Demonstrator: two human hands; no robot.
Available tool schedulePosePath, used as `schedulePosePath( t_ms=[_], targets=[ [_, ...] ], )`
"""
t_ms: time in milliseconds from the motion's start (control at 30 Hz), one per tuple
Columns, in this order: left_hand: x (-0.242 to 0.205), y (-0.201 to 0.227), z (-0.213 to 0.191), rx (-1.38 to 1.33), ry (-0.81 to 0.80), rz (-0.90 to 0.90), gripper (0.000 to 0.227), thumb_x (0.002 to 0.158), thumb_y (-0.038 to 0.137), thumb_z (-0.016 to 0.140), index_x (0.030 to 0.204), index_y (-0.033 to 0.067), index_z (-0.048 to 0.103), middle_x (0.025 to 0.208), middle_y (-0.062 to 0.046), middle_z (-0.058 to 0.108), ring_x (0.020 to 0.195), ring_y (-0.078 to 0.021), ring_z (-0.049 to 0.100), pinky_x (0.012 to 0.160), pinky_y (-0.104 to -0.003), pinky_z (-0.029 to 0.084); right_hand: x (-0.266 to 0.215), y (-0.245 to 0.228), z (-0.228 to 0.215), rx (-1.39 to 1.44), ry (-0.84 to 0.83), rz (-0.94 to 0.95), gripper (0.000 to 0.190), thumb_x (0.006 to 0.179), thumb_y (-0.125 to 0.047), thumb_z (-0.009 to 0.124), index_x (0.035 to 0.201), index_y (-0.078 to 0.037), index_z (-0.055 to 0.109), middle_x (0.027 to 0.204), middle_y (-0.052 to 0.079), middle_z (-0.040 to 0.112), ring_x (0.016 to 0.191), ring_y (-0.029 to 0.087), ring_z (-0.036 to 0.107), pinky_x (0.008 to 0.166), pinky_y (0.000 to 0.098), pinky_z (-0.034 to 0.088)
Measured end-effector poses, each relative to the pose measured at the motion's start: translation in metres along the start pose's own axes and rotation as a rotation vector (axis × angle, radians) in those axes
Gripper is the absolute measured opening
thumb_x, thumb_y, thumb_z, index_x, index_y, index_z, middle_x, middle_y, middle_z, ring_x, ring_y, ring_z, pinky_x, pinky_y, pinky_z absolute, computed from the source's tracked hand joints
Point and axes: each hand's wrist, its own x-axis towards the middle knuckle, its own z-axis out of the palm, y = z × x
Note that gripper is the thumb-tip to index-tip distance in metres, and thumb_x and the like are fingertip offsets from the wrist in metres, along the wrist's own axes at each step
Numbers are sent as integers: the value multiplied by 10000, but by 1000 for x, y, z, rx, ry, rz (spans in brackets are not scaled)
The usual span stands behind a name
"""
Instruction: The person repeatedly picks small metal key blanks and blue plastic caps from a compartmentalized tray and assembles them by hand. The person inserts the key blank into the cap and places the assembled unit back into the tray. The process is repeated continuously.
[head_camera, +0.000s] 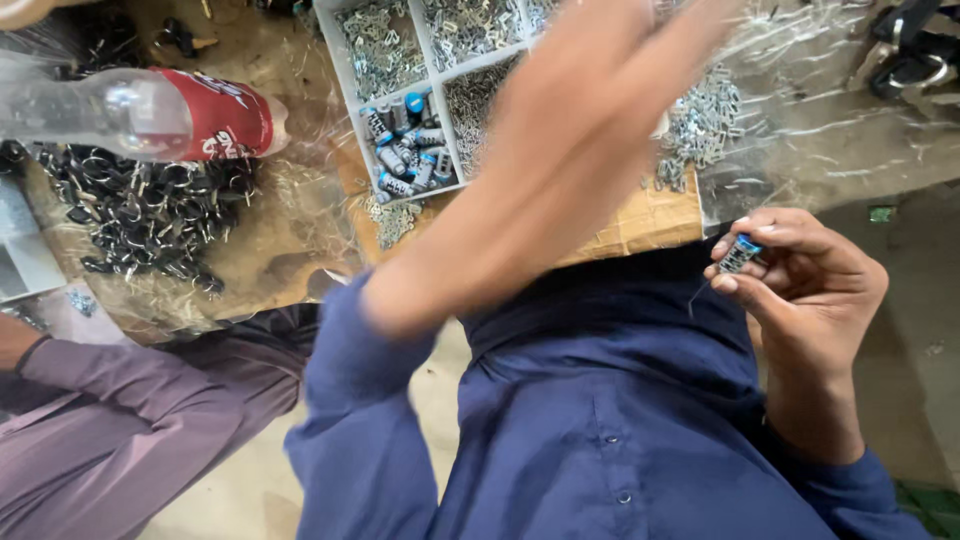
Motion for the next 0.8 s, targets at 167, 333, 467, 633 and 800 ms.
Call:
schedulePosePath(
  t_ms=[167,333,467,633,800],
  targets=[
    [-107,44,-83,-118,-204,-483,165,846,82,826,967,114,719,907,-44,697,867,-261,682,771,-367,535,13,2,-14,-17,28,-6,356,899,136,768,1222,50,647,1199,222,666,1013,256,723,851,334,669],
    [-112,55,-5,-480,-41,-305,177,995,98,762,1163,95,709,1104,-41,689,975,-216,688,866,-306,566,14,-14,-44,-21,32,-85,462,839,58,795,1257,-43,625,1201,153,651,952,223,713,760,272,660],
    [-74,55,71,-262,41,-338,192,1007,101,720,1195,79,690,1063,-36,667,955,-219,636,827,-311,539,2,-22,-55,25,214,-4,465,928,140,779,1333,44,574,1165,154,592,995,190,634,853,237,586],
    [-99,51,87,-103,81,-415,170,983,105,745,1148,108,702,1053,-45,628,932,-243,584,799,-348,512,40,34,-42,-133,99,-64,346,1018,178,750,1300,57,589,1215,200,619,966,234,648,850,277,574],
    [-142,48,33,-20,73,-483,283,978,71,796,1240,140,712,1088,-41,620,955,-238,567,800,-344,496,47,23,-32,-107,50,-127,402,993,159,779,1307,-22,605,1198,171,644,967,229,673,783,296,625]
  ],
)
